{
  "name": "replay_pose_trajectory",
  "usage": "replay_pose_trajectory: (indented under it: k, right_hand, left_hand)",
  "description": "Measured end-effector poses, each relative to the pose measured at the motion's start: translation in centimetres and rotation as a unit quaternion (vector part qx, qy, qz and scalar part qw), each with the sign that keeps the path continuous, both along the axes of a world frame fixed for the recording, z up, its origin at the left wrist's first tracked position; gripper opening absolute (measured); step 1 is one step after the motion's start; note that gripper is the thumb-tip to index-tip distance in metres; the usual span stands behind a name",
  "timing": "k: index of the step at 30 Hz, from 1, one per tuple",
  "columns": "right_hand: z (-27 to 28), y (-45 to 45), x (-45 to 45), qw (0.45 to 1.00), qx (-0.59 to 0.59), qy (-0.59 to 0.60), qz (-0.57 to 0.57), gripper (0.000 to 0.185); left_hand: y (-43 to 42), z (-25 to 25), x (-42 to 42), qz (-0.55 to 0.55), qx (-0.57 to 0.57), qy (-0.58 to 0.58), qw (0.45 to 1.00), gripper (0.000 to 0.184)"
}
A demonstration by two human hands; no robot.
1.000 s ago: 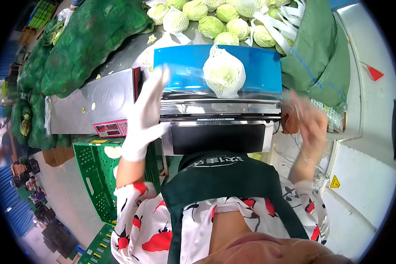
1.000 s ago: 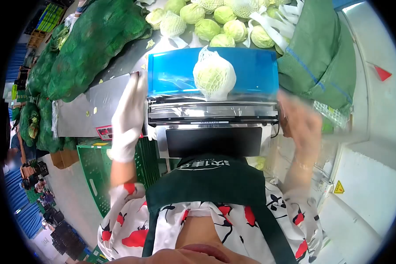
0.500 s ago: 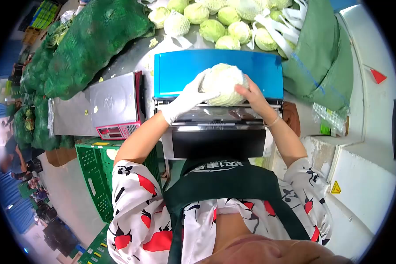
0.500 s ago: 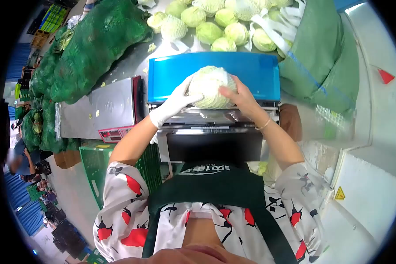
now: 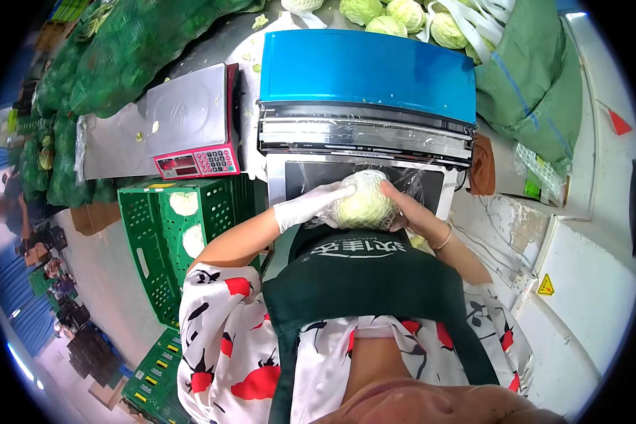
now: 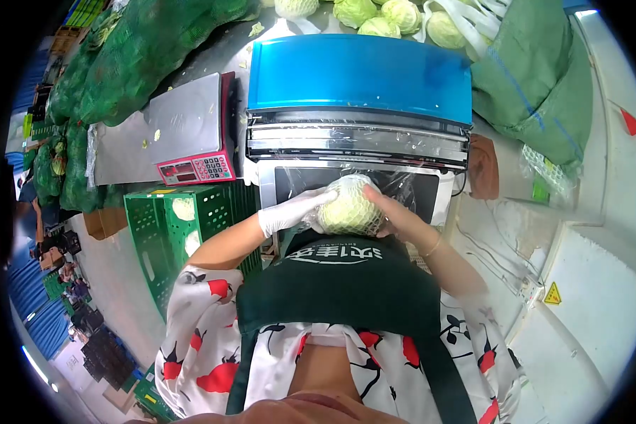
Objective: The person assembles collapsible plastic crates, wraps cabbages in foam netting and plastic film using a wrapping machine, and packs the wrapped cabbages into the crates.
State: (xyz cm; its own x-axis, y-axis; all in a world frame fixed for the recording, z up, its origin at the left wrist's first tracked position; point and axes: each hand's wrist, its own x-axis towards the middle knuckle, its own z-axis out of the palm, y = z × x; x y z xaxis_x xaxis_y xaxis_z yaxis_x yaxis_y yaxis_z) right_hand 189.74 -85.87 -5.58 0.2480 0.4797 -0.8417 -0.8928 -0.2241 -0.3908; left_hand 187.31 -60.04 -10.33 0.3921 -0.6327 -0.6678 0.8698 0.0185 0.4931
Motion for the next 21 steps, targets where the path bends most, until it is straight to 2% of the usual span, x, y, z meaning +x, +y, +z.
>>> replay_pose_trajectory:
  k: [2, 3, 4, 6, 7, 8, 9, 10, 11, 12, 14, 15, 17, 18, 19, 20, 21]
  right_hand:
    - [-2.3, -2.1, -1.1, 0.997, 0.067, 0.033, -0.005, 0.073]
    - [-3.7, -3.2, -2.2, 0.999, 0.040, -0.003, -0.017, 0.056]
    - [-4.5, -4.5, -3.3, 0.991, -0.019, -0.133, 0.009, 0.050]
    - [-4.7, -6.0, -5.8, 0.914, -0.137, -0.378, 0.060, 0.038]
    - [-5.1, -6.0, -7.1, 0.899, -0.152, -0.405, -0.063, 0.025]
    - [-4.7, -5.9, -7.3, 0.907, -0.172, -0.365, -0.116, 0.026]
    - [-4.2, -5.8, -7.1, 0.910, -0.192, -0.326, -0.168, 0.027]
    - [-3.5, -5.7, -7.2, 0.910, -0.212, -0.282, -0.220, 0.029]
    - [-3.1, -5.6, -6.8, 0.902, -0.148, -0.269, -0.305, 0.034]
    - [-3.2, -6.2, -7.2, 0.913, -0.157, -0.234, -0.295, 0.033]
    - [-3.7, -8.1, -7.9, 0.931, -0.175, -0.164, -0.274, 0.033]
    - [-5.5, -9.0, -9.4, 0.941, -0.220, -0.141, -0.213, 0.033]
    - [-10.0, -8.8, -12.5, 0.920, -0.276, -0.271, -0.058, 0.027]
    - [-12.2, -8.6, -13.8, 0.894, -0.298, -0.333, 0.023, 0.025]
    - [-14.7, -7.2, -14.4, 0.885, -0.327, -0.323, 0.079, 0.029]
    - [-17.0, -5.1, -14.9, 0.872, -0.354, -0.310, 0.136, 0.035]
    - [-19.6, -3.4, -14.9, 0.883, -0.270, -0.345, 0.166, 0.037]
  left_hand:
    - [0.3, -1.2, -2.4, 0.036, -0.003, -0.076, 0.996, 0.076]
    - [0.6, 3.0, -2.2, 0.093, -0.057, 0.038, 0.993, 0.071]
    - [0.7, 2.6, -3.9, 0.098, 0.013, -0.052, 0.994, 0.068]
    - [1.0, 0.5, -7.9, 0.105, 0.149, -0.227, 0.957, 0.064]
    - [1.8, 0.2, -9.1, -0.020, 0.307, -0.404, 0.861, 0.059]
    - [2.1, 0.8, -9.3, -0.142, 0.440, -0.550, 0.696, 0.055]
    - [2.1, 1.1, -9.2, -0.070, 0.445, -0.620, 0.643, 0.054]
    - [2.2, 1.5, -9.2, 0.022, 0.391, -0.571, 0.722, 0.048]
    - [2.0, 4.0, -8.5, 0.078, 0.377, -0.460, 0.800, 0.045]
    - [1.6, 6.2, -7.8, 0.133, 0.357, -0.338, 0.861, 0.042]
    - [2.3, 6.0, -7.8, 0.199, 0.325, -0.259, 0.887, 0.036]
    - [3.3, 2.2, -9.2, 0.204, 0.308, -0.242, 0.897, 0.035]
    - [3.4, -5.2, -12.4, 0.213, 0.282, -0.133, 0.926, 0.032]
    - [2.2, -5.5, -12.3, 0.129, 0.283, -0.095, 0.946, 0.027]
    - [0.8, -5.7, -12.3, 0.037, 0.279, -0.064, 0.957, 0.024]
    - [-0.7, -8.2, -13.5, 0.041, 0.244, -0.181, 0.952, 0.021]
    - [-1.6, -11.4, -14.4, 0.006, 0.244, -0.346, 0.906, 0.020]
